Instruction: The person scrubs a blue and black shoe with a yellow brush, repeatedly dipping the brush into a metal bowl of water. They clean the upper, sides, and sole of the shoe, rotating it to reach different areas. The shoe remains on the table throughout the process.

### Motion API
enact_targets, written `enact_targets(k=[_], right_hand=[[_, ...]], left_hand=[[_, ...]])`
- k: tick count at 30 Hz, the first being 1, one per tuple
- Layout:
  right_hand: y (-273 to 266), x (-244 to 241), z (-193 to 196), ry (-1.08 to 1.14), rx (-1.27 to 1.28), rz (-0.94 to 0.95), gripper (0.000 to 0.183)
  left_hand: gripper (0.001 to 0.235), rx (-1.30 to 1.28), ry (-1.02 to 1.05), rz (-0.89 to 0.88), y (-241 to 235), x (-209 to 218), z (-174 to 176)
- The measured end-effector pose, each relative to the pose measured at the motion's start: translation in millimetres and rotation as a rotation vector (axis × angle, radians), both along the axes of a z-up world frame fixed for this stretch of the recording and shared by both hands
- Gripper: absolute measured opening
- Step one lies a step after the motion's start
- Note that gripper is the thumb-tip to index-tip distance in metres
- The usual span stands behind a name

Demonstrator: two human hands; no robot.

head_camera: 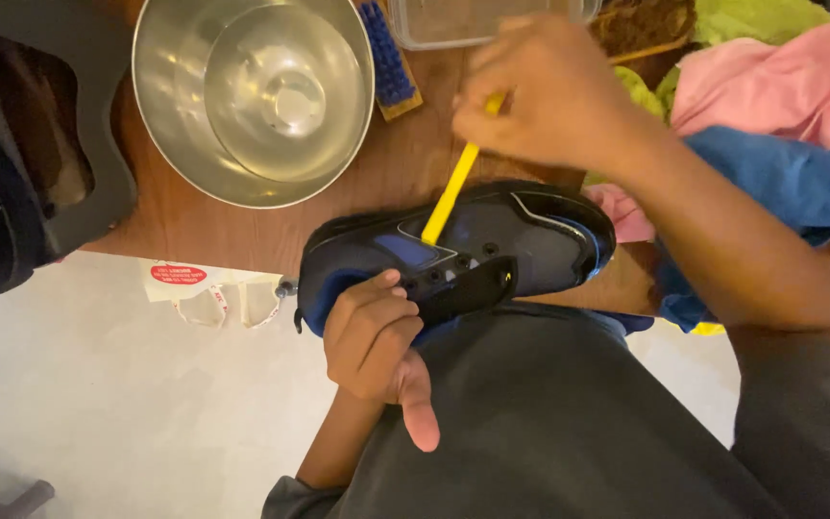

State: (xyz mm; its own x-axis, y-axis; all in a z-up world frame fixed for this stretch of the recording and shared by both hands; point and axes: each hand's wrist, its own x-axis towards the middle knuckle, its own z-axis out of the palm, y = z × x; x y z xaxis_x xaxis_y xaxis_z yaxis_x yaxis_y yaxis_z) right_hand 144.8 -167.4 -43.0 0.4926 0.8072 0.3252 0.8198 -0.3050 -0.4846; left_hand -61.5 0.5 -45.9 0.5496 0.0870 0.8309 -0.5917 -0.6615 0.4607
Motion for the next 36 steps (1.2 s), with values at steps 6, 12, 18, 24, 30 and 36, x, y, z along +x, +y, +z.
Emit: enact_targets(k=[6,12,18,24,30,36], right_hand=[[9.0,-7.2,22.4,0.007,0.043,0.134,0.034],[-7.2,3.0,30.6,-0.021,-0.048,0.097,0.047],[-37.2,12.9,33.4,0.187,-0.402,-0.148,0.029],[-47.1,-11.3,40.9,0.093,-0.221,0.183,0.026],[-92.2,-13.9,27.6,0.211,-0.253,-0.149,0.011],[-93.8,-51.8,32.1,-0.233,0.023,-0.081,0.042]], left_hand=[[0.088,0.056,0.129,-0.013,5.5,7.4,13.1],[0.046,0.221,0.374,0.03,4.9,30.8,35.5],[0.049,0.317,0.48,-0.012,3.1,43.2,40.7],[0.04,0.47,0.48,-0.126,7.8,41.8,42.6],[0.029,0.544,0.465,-0.199,9.7,39.3,37.7],[0.025,0.527,0.491,-0.203,8.0,40.8,40.2]])
